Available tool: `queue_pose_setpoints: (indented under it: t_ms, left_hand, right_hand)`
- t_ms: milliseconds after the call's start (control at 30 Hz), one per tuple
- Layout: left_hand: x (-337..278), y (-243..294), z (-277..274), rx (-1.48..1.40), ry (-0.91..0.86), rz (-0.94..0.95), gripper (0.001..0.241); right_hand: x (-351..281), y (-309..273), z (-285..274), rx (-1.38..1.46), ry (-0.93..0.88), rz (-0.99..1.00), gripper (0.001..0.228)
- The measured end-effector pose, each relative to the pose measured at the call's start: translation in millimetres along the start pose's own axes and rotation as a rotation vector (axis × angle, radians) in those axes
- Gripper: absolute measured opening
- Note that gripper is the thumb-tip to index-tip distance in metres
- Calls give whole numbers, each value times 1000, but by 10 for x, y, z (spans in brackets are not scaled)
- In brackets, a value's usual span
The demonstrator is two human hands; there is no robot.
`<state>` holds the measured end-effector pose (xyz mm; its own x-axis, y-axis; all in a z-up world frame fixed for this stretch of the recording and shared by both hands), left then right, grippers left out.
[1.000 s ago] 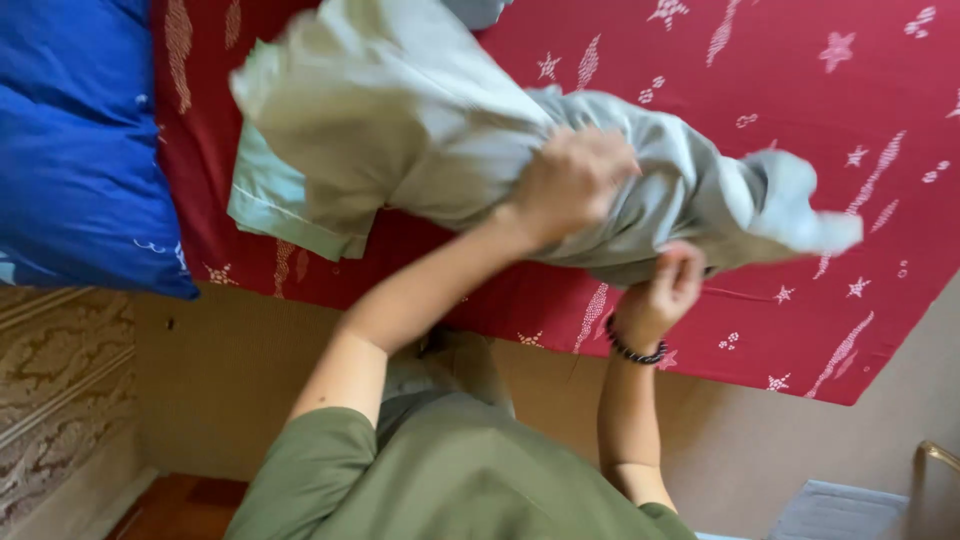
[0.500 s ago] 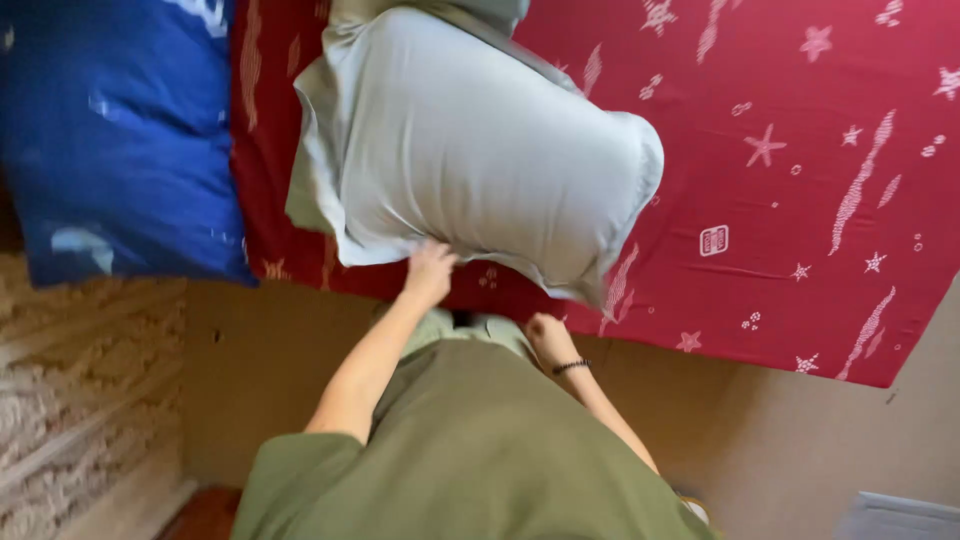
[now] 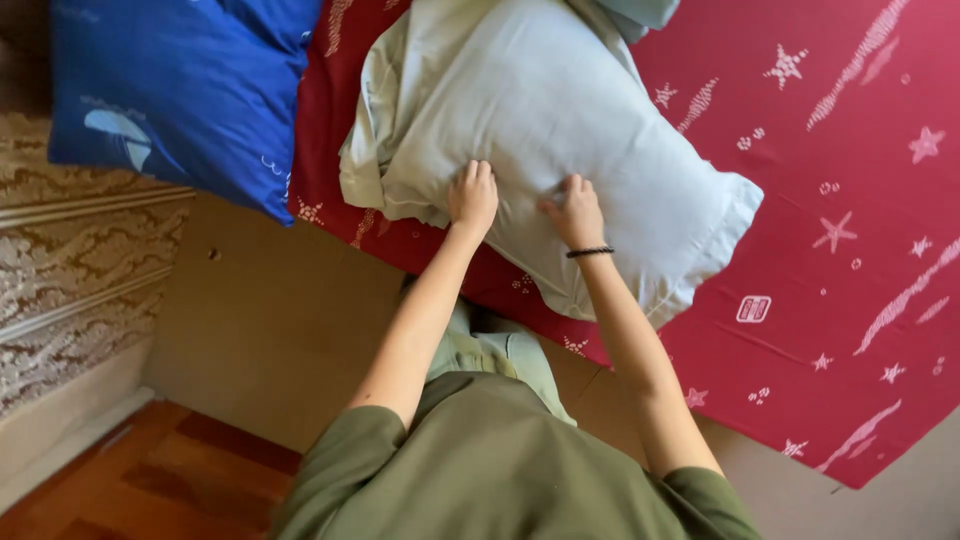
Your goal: The person inserts a blue pillow into a light-colored pillowcase on a bed. They align the pillow with the case opening, push it inside, and then adjust the fabric to cover the pillow completely.
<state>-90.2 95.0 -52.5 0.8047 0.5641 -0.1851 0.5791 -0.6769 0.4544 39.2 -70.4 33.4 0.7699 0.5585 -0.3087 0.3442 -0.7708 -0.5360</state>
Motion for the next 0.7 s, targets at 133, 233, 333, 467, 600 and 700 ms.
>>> queue_pose_setpoints:
  t_ms: [133,233,333,467,600,700]
  left_hand:
    - [-125,-101,-1127,35,365,-186,49]
    - [0,-307,-577,0,48,-214,31]
    - [68,-177,-474,-17,120,-12,16]
    - [-4,378,-495,-233,-211,174,19]
    - [-137,1018,-358,-190,-357,233,21]
    - [-171,1021,-277,80,-30,284,9]
  right_hand:
    - [-25,63,-102,101,-91,-11,47]
    - [-47,23,-26,129,-134,-8,43]
    - [-31,38,-28,85,-97,-31,41]
    - [-79,207,51,109,-105,-29,39]
    - [-99,358,69,146,-92,-6,37]
    - [-134,447,107,168,-81,22,29]
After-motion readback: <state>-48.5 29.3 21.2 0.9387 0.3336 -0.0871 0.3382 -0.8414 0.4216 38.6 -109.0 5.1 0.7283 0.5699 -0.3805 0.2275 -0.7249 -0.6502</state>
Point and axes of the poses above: each hand's wrist, its own x-axis towards the middle knuckle, its own z-axis out of the palm, y = z × x, the point moved 10 cm from there along x, towards the middle knuckle, and after that the axes turned 6 degrees about z, right-handed, at the moved point
